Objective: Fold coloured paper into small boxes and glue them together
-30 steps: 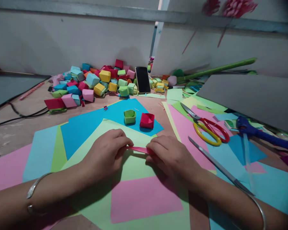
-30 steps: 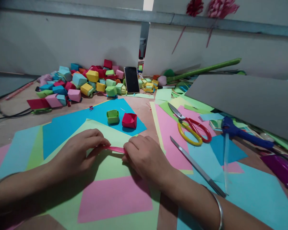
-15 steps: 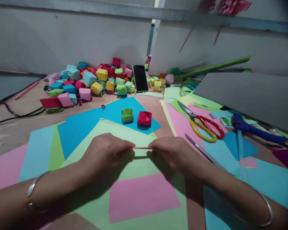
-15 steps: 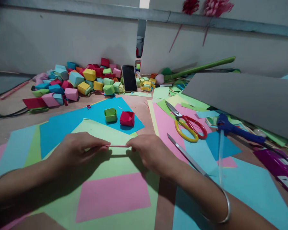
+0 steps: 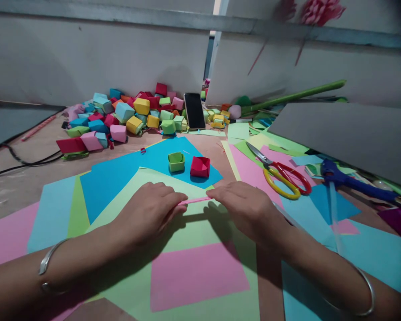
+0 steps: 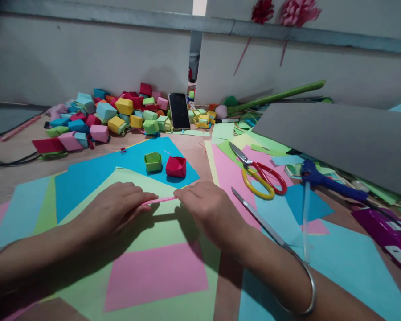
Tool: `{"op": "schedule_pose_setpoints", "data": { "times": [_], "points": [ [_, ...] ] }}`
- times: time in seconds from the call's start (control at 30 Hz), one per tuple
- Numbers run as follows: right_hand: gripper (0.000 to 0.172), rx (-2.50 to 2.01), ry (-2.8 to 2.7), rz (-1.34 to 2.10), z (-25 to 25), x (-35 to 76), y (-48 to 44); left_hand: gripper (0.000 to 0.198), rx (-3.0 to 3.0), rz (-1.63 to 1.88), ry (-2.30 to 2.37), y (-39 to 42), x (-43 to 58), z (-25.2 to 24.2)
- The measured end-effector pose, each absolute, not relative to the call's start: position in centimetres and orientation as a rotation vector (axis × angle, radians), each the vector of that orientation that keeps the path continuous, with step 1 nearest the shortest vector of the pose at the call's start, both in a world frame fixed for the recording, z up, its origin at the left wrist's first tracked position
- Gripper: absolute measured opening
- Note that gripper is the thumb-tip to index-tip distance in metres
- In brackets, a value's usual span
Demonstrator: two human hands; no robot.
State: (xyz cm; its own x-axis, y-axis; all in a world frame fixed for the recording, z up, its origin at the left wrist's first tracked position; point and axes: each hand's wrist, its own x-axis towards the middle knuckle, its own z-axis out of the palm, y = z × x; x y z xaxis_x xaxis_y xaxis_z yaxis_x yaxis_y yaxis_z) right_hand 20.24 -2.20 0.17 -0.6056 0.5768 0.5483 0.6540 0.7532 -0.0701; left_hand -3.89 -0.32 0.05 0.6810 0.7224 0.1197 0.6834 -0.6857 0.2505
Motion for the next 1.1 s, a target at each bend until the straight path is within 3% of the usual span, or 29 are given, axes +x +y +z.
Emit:
{"op": "schedule_pose_setpoints", "data": {
  "times": [0.1,0.3,0.43,0.57,0.7,0.83,0.93,1.1],
  "points": [
    [0.023,-0.927,-2.405,-0.111,0.4,20.2,-2.2,0.044,2.610,0.247,1.131,-0.3,-3.9,0.1],
    [0.023,-1.292,-2.003,0.789,2.0,21.0,-1.8,0.034,2.296,0.322,1.126,-0.9,-3.8,1.2],
    [0.032,-1.341,-1.823,1.015,2.8,21.0,-2.3,0.027,2.356,0.347,0.931,-1.5,-3.7,2.5],
    [0.036,-1.233,-1.991,0.944,3.1,20.3,-3.2,0.033,2.392,0.217,0.890,-2.1,-3.6,3.1],
    [0.025,-1.222,-1.967,0.757,3.2,19.6,-3.7,0.027,2.209,0.257,0.955,-2.3,-3.4,3.1],
    [0.012,-1.073,-2.064,0.354,3.0,18.9,-4.5,0.028,1.761,0.315,1.055,-2.2,-3.1,2.8],
    [0.012,-0.939,-2.174,0.071,2.6,18.3,-5.5,0.031,1.449,0.272,1.046,-2.0,-2.8,2.7],
    [0.014,-0.877,-2.225,0.052,1.6,17.2,-6.6,0.026,1.196,0.287,1.031,-1.8,-2.4,2.2]
  ]
}}
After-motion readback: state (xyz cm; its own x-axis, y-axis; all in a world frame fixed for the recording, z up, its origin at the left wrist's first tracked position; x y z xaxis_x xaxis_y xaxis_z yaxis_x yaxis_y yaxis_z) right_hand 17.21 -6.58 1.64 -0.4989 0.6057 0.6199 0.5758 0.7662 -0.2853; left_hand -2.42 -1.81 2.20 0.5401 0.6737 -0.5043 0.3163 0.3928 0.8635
